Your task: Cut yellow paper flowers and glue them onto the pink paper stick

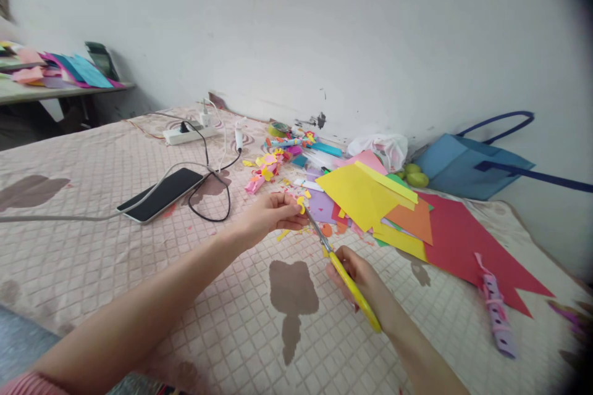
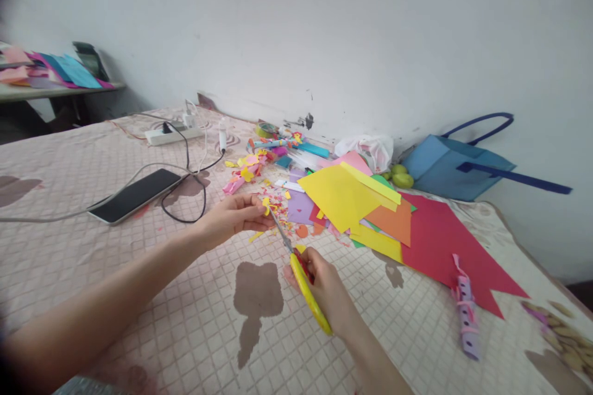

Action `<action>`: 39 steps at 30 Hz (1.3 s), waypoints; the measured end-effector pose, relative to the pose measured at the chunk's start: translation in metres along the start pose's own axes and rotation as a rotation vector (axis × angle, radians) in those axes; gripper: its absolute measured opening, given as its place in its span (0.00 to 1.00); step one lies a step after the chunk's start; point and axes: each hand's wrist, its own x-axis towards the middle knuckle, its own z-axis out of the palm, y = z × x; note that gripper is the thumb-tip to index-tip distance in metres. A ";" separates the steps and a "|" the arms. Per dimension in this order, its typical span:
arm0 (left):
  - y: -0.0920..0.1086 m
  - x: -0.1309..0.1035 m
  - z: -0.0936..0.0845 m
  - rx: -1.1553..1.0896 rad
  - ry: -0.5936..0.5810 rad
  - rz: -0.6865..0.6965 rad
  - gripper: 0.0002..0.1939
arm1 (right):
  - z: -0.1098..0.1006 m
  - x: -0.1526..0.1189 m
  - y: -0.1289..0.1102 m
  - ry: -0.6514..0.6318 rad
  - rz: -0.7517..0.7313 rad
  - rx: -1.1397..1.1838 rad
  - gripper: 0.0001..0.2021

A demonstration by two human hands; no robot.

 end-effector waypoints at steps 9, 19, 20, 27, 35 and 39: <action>0.001 0.000 0.000 0.003 0.011 0.008 0.11 | -0.001 -0.001 0.002 0.023 -0.020 -0.036 0.12; -0.001 0.002 -0.003 0.007 -0.003 0.015 0.11 | 0.000 -0.002 0.001 0.042 -0.023 -0.054 0.11; -0.001 0.002 -0.003 0.006 -0.002 0.013 0.11 | 0.000 -0.001 0.001 0.042 -0.021 -0.049 0.11; -0.001 0.000 0.000 -0.020 0.002 0.013 0.10 | 0.002 -0.001 0.000 0.040 -0.019 0.020 0.14; -0.003 -0.002 0.002 -0.046 -0.001 0.016 0.09 | 0.003 -0.002 -0.003 0.042 -0.036 0.048 0.17; -0.005 -0.001 0.002 -0.068 0.002 0.029 0.10 | 0.005 0.000 0.001 0.043 -0.041 0.065 0.18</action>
